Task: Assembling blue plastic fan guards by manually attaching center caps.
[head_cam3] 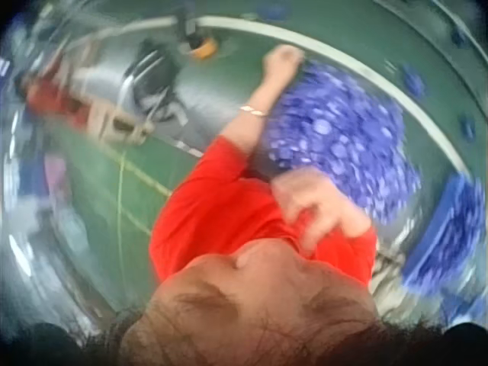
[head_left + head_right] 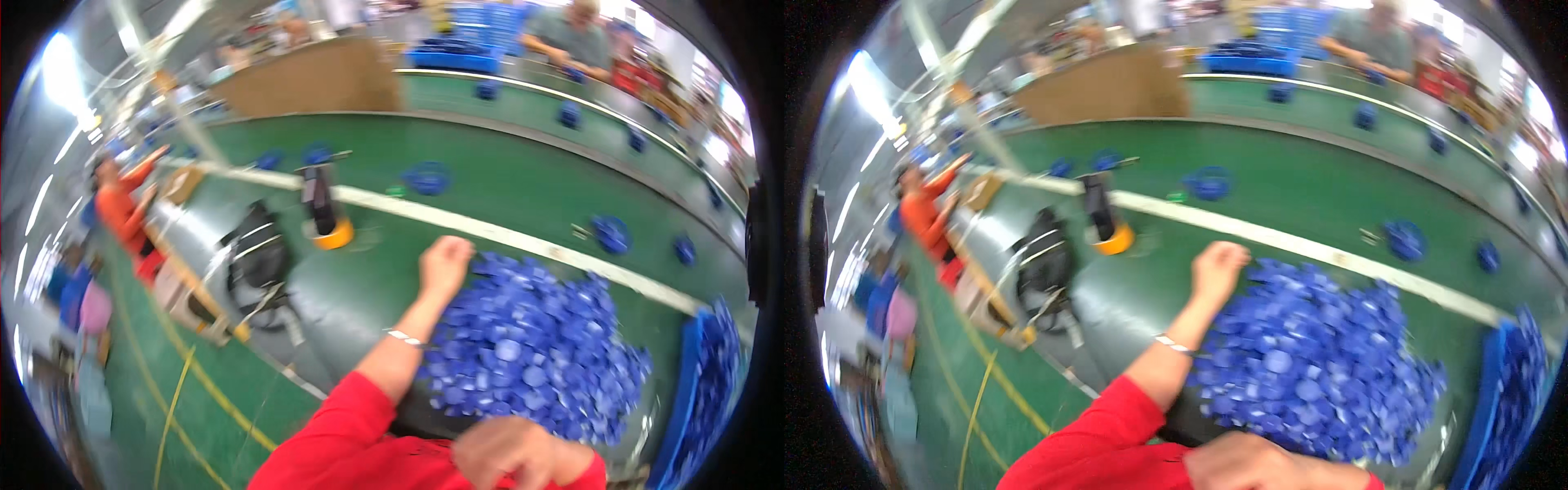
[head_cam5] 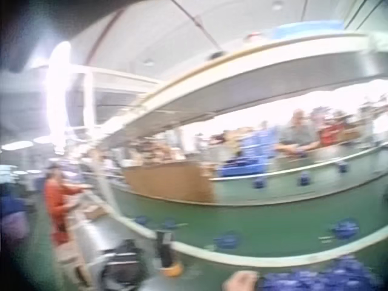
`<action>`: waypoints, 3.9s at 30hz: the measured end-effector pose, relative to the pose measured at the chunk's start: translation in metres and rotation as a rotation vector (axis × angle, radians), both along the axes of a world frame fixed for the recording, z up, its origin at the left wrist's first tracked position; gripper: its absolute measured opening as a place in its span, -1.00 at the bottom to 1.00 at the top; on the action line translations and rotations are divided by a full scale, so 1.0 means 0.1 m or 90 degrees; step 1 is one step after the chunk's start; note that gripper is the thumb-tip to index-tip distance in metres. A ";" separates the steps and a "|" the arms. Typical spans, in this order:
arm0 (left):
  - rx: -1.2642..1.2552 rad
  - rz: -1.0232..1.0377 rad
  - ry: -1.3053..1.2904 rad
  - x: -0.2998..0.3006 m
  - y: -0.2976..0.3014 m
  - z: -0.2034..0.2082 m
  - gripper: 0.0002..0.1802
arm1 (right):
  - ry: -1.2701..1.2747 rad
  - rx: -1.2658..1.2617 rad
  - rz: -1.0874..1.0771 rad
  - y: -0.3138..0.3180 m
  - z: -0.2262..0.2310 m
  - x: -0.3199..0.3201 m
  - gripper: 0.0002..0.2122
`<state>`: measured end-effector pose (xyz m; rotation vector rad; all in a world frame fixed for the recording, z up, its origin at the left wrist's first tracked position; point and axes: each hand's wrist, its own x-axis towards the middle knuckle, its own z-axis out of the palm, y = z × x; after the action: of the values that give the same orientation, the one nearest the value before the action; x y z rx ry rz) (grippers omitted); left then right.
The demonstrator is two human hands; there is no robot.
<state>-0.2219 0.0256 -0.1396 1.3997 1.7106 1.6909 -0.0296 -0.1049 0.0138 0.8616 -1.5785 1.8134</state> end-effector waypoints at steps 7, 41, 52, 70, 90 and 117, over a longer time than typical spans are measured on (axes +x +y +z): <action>-0.020 -0.041 -0.050 -0.10 0.04 -0.14 -0.86 | -0.078 -0.044 -0.079 -0.16 0.03 -0.06 -0.72; -0.345 -0.725 -0.660 0.72 -1.58 0.85 -0.42 | -0.249 0.663 -1.098 -0.28 -0.33 0.78 -0.83; 0.116 -0.324 -0.233 -0.47 -2.03 1.65 -0.67 | -0.289 0.500 -0.859 -0.60 -0.80 0.00 -0.71; -0.815 0.510 0.220 -1.21 -5.50 -2.78 -0.87 | -0.431 0.546 -0.702 -0.79 -1.27 -0.24 -0.85; 0.221 0.674 -0.153 -2.35 -3.14 0.02 -0.61 | -0.343 0.552 -0.777 -0.81 -1.28 -0.24 -0.87; -0.156 -0.234 -0.087 -0.82 -2.13 1.41 -0.49 | -0.335 0.492 -0.825 -0.55 -0.71 0.16 -0.90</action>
<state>-0.3039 -0.1870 0.0011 1.3505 1.4265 1.2983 -0.0139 -0.1599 -0.0577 -0.4650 -2.3465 0.4593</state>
